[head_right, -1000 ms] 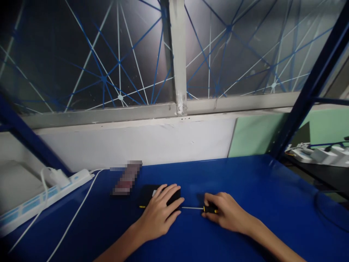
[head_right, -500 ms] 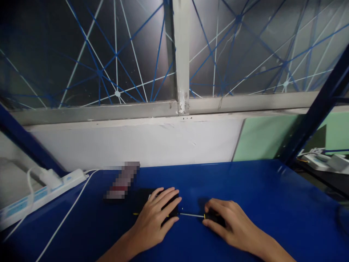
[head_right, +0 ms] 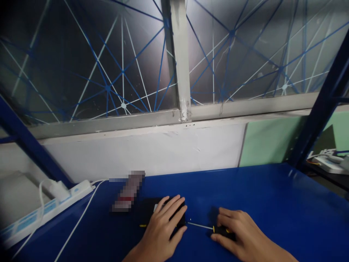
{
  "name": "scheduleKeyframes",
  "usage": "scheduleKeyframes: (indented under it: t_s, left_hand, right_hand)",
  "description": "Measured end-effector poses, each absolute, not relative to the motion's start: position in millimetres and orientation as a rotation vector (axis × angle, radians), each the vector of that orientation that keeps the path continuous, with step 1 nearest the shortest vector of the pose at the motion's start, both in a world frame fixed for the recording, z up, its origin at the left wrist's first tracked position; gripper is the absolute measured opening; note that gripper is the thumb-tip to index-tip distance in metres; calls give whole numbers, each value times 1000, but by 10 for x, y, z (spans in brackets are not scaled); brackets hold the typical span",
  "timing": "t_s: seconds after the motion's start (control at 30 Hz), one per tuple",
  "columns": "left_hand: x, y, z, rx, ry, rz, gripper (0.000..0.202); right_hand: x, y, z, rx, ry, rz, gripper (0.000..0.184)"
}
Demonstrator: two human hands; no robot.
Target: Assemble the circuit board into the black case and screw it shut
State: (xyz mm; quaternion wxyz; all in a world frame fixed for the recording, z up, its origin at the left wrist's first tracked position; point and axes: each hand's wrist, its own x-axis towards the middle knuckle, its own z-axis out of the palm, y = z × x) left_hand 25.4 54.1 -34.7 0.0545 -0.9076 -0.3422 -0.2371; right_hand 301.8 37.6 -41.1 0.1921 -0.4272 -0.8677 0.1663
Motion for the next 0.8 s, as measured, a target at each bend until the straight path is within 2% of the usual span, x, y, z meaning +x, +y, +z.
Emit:
scheduleKeyframes:
  t_s: [0.5, 0.8]
  left_hand:
    - [254, 535, -352, -2749, -1045, -671, 39]
    - [261, 538, -330, -2770, -1044, -691, 38]
  right_hand:
    - [3033, 361, -467, -1176, -2354, 490, 22]
    - [2986, 343, -452, -1338, -2298, 518, 24]
